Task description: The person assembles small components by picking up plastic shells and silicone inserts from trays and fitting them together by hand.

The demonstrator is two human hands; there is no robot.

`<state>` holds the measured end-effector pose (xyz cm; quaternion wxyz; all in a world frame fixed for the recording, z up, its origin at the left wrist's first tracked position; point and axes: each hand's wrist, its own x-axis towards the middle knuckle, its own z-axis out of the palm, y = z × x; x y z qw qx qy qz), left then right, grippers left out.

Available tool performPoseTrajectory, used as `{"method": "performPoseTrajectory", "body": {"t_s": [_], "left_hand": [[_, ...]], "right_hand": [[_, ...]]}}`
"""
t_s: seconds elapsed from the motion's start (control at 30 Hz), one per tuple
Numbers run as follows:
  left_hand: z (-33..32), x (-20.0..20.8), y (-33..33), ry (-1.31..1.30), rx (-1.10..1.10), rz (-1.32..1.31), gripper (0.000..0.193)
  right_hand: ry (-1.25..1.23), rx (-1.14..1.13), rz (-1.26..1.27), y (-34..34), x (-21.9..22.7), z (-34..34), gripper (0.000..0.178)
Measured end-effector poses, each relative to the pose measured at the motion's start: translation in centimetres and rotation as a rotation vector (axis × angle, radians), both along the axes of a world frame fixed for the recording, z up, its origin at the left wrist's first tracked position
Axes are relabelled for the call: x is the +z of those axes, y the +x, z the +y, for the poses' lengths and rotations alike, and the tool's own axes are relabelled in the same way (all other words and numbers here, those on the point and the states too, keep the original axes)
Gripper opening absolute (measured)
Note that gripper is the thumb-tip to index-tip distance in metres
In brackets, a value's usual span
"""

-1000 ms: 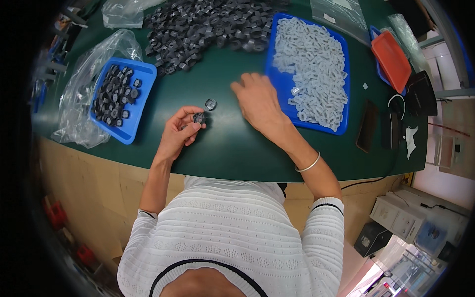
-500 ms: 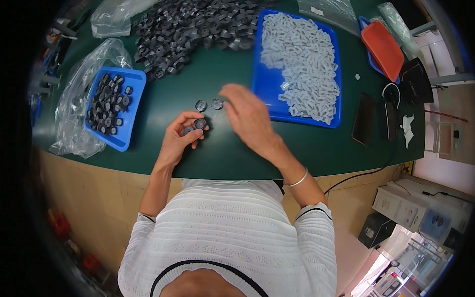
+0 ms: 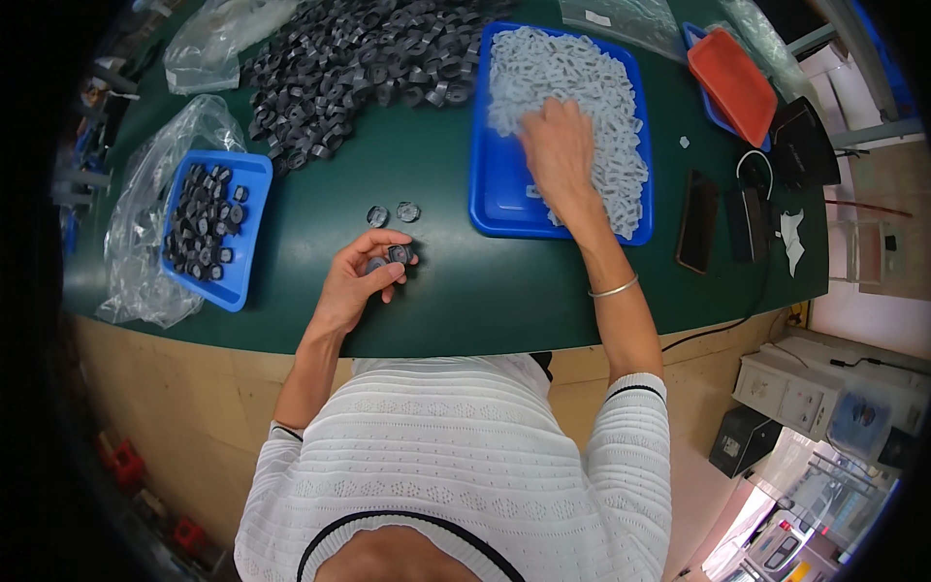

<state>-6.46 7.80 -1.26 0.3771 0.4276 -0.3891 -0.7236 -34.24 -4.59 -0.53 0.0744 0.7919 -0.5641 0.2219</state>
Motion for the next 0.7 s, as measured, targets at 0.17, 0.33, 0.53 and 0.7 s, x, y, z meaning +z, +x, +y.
{"method": "performPoseTrajectory", "body": {"t_s": [0.17, 0.33, 0.53, 0.7], "left_hand": [[-0.1, 0.0, 0.3, 0.024, 0.05, -0.028, 0.034], [-1.4, 0.4, -1.4, 0.067, 0.022, 0.031, 0.033], [-1.3, 0.2, -2.0, 0.058, 0.052, 0.018, 0.027], [-1.0, 0.0, -1.8, 0.017, 0.053, -0.022, 0.025]], "right_hand": [[0.345, 0.078, -0.466, 0.8, 1.4, 3.5, 0.008], [0.834, 0.169, -1.178, 4.0, 1.3, 7.8, 0.008], [0.814, 0.272, -1.383, 6.3, 0.1, 10.3, 0.012], [0.811, 0.291, -1.292, 6.9, -0.2, 11.0, 0.014]]}}
